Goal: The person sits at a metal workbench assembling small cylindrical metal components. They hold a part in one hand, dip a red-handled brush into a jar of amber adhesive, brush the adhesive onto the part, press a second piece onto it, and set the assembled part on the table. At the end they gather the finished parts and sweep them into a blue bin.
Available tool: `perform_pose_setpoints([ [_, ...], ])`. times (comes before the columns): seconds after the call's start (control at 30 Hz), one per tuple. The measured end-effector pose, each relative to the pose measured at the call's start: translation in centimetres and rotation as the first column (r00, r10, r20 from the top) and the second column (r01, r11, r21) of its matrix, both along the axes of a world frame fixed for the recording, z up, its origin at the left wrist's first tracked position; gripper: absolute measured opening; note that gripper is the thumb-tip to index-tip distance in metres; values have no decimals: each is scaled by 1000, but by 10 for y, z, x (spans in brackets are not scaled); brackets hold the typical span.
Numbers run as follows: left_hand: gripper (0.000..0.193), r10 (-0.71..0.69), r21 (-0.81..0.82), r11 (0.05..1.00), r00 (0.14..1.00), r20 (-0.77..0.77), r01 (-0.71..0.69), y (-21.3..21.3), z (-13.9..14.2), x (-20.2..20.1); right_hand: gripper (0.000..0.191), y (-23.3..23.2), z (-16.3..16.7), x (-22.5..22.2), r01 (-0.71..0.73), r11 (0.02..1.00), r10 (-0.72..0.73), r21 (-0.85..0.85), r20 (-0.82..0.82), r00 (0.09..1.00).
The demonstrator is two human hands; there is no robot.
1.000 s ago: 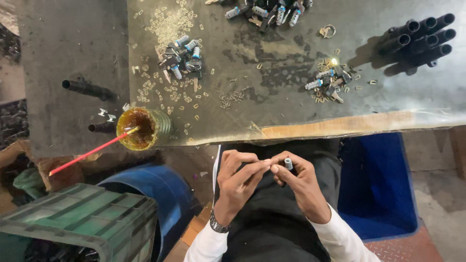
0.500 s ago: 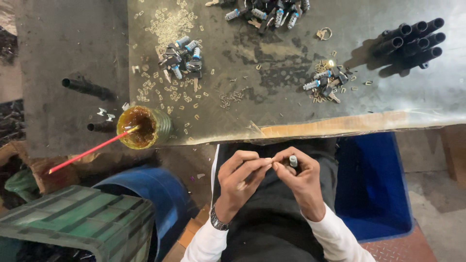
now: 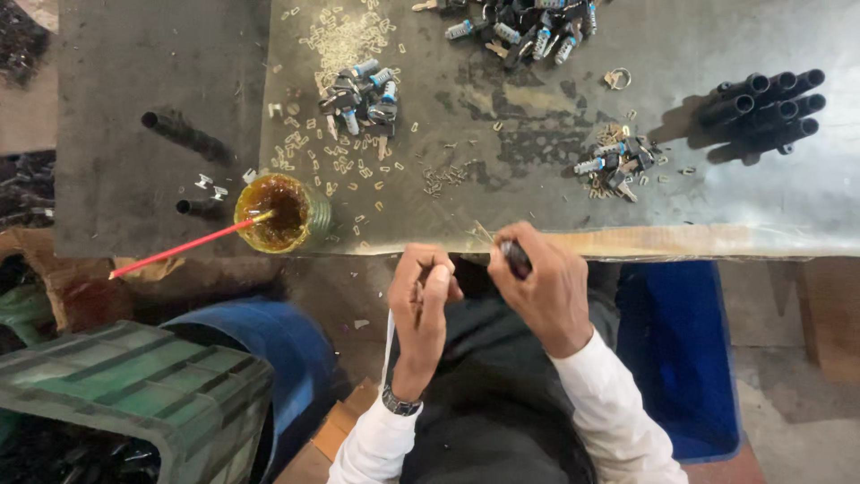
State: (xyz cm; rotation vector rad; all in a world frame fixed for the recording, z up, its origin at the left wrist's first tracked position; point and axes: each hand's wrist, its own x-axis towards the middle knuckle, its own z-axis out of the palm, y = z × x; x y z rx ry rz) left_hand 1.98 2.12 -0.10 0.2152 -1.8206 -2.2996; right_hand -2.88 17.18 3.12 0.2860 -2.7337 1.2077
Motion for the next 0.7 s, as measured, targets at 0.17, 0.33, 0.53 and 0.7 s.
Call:
perform_pose_setpoints([
  [0.17,10,5,-135,991,1000,-11,-6,-8,-4,5,13,-4,-5,-14,59,998,-59,-7,-16,998],
  [0.33,9,3,-161,987,1000,23,1,-8,-9,12,11,2,-10,2,155,961,-139,-229,85,987],
  [0.53,5,-97,-227,968,993,60,108,-13,-2,13,33,19,-4,30,162,381,212,-910,256,943],
  [0.7,9,-170,-277,948,985,-19,158,-13,14,15,35,23,-19,54,321,539,253,-779,512,821],
])
